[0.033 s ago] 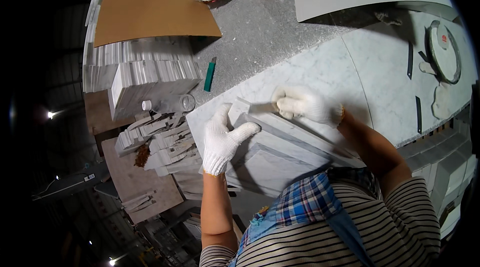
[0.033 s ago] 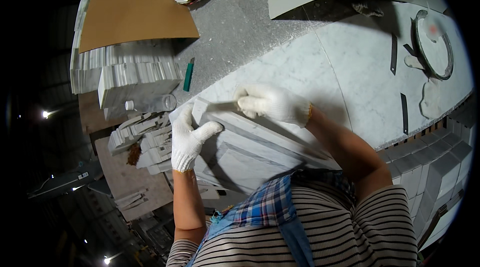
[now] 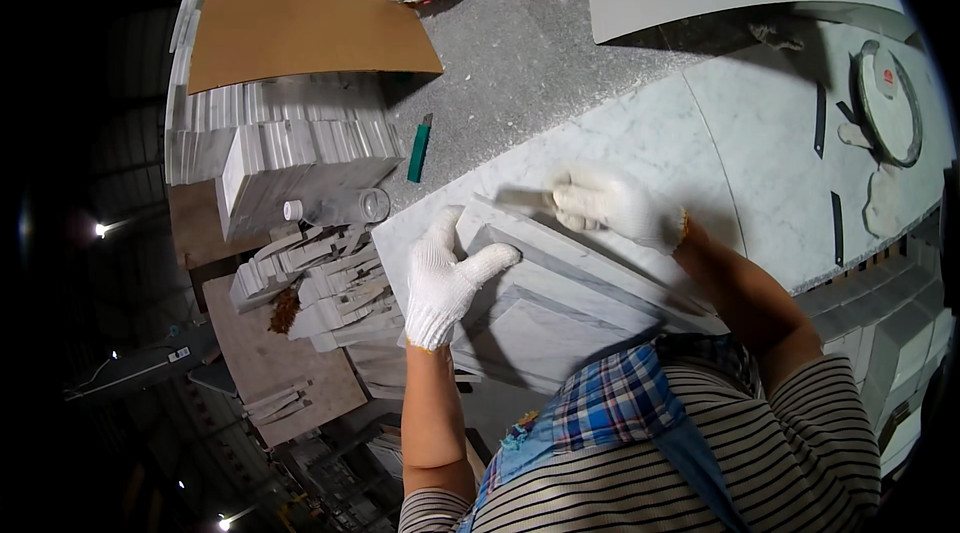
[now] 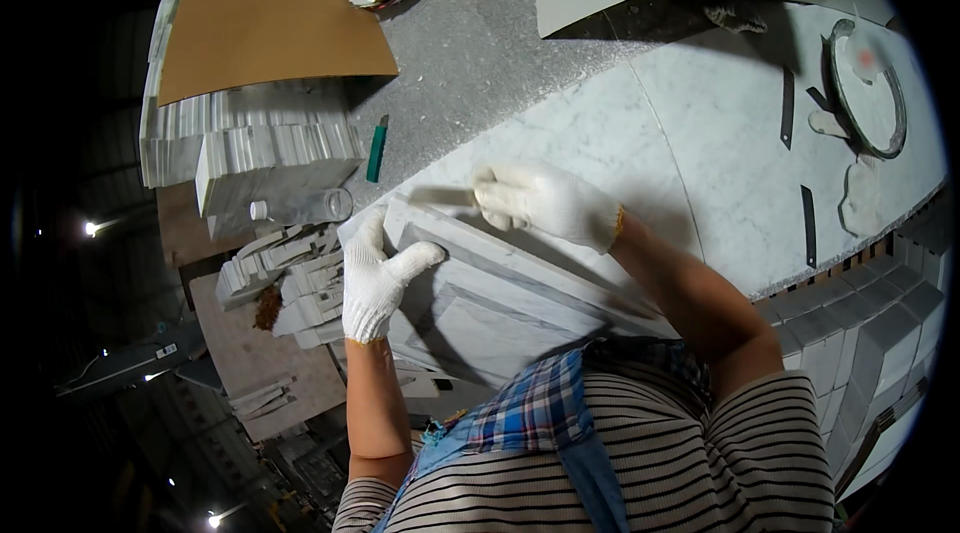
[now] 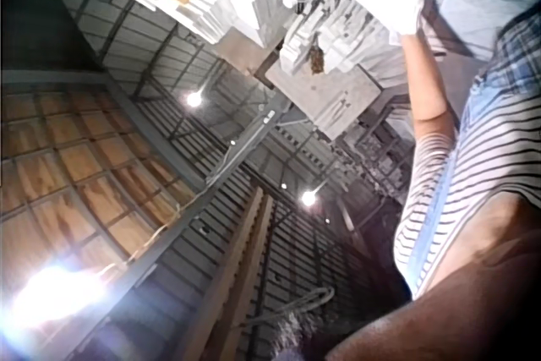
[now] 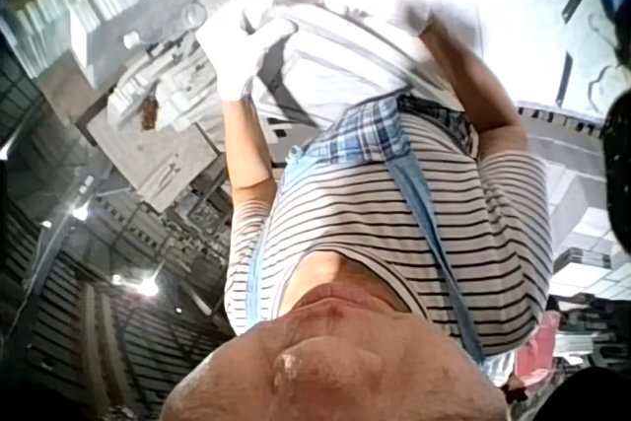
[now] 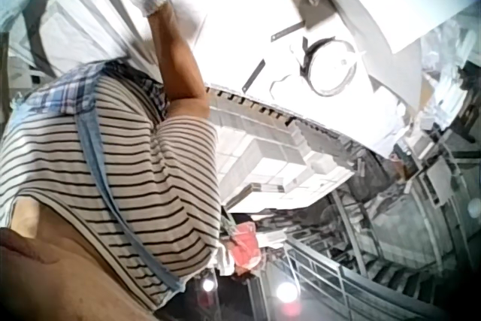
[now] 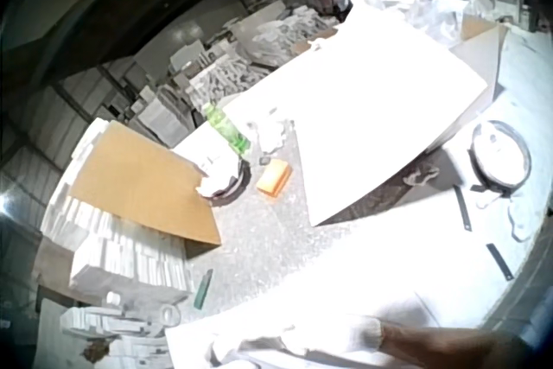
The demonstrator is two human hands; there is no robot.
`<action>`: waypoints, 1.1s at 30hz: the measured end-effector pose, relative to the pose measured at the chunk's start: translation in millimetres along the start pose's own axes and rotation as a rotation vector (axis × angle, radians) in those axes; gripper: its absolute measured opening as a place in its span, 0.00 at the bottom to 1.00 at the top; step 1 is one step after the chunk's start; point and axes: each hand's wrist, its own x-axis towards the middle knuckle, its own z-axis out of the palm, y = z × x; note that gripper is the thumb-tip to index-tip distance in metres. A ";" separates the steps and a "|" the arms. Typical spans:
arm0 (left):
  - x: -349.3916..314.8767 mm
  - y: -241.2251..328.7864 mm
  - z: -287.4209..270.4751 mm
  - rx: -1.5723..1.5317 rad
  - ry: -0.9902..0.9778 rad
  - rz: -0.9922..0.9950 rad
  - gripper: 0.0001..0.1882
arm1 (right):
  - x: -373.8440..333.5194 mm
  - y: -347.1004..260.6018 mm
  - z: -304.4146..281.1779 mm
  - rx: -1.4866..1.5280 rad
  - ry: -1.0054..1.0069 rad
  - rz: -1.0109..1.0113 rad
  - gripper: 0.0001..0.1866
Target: The person uses a utility knife to trim the edges of a white rectangular sheet on a workbench. They repeatedly cut along the sides, remove the excess strips, and occasionally use an orange block to smooth or clean the surface. The person handles the sheet and the knife with gloved hands throughout the process.
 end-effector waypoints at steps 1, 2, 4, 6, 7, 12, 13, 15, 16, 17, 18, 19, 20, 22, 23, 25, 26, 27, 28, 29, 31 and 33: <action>0.5 -4.9 -2.2 0.042 -0.007 -0.004 0.28 | -1.8 -3.0 0.7 0.060 0.044 0.017 0.13; 0.2 -7.8 -3.4 0.083 -0.013 -0.010 0.28 | 0.3 -5.3 4.3 0.112 0.056 0.022 0.13; -0.4 -0.6 -2.5 0.009 -0.017 -0.041 0.28 | 11.9 -13.2 16.2 0.220 0.085 0.019 0.13; -1.1 2.7 -0.2 -0.042 -0.021 -0.055 0.29 | 20.7 -26.2 22.8 0.138 0.054 0.042 0.13; -1.1 2.9 0.6 -0.057 -0.023 -0.052 0.29 | 24.0 -32.7 23.7 0.096 0.038 0.054 0.13; -0.9 -2.6 -2.3 -0.006 -0.038 -0.067 0.32 | 36.8 -50.2 23.8 0.005 0.036 0.005 0.13; -0.7 -4.3 -4.0 0.039 -0.041 -0.079 0.32 | 40.1 -49.2 25.5 0.096 0.042 0.053 0.13; -0.8 -3.7 -4.8 0.051 -0.039 -0.078 0.34 | 46.1 -47.1 27.1 0.400 0.038 0.064 0.12; -1.2 -1.6 -3.2 0.017 -0.035 -0.066 0.34 | 48.7 -49.0 28.8 0.553 0.035 0.069 0.12; -1.2 0.6 -2.5 -0.017 -0.030 -0.053 0.35 | 47.8 -52.9 29.8 0.546 0.115 0.060 0.11; -1.6 2.2 -2.7 -0.001 -0.028 -0.062 0.35 | 43.3 -67.2 35.1 0.538 0.194 0.053 0.10; -1.6 4.1 -3.1 0.014 -0.026 -0.071 0.35 | 41.0 -75.0 38.3 0.529 0.273 0.045 0.10; -1.8 4.8 -3.7 0.029 -0.024 -0.080 0.35 | 43.9 -71.0 35.5 0.351 0.266 0.051 0.10; -0.6 5.0 -5.1 0.070 -0.048 -0.089 0.35 | 48.6 -53.2 20.9 -0.003 0.261 0.054 0.10; 0.8 4.4 -5.1 0.090 -0.061 -0.093 0.35 | 48.0 -42.0 16.8 0.012 0.205 0.039 0.10; -0.2 -0.2 -2.3 0.036 -0.031 -0.052 0.33 | 43.8 -33.2 22.3 0.042 0.078 0.020 0.11; -0.9 -1.5 -1.6 0.009 -0.016 -0.031 0.33 | 35.8 -33.0 20.7 -0.033 0.083 0.052 0.12; -1.4 1.9 -3.0 0.048 -0.029 -0.031 0.32 | 32.3 -38.2 23.9 -0.078 0.095 0.046 0.12; -1.1 9.0 -5.4 0.085 -0.043 -0.031 0.31 | 30.0 -41.8 26.8 -0.123 0.107 0.041 0.12; -0.7 12.4 -7.0 0.123 -0.056 -0.031 0.30 | 29.6 -43.1 28.7 -0.167 0.118 0.035 0.12; -0.6 14.3 -6.7 0.115 -0.055 -0.012 0.29 | 33.2 -41.1 27.4 -0.296 0.105 -0.061 0.12; -0.9 13.1 -6.7 0.116 -0.051 0.005 0.29 | 35.5 -44.4 29.8 -0.384 0.095 -0.099 0.12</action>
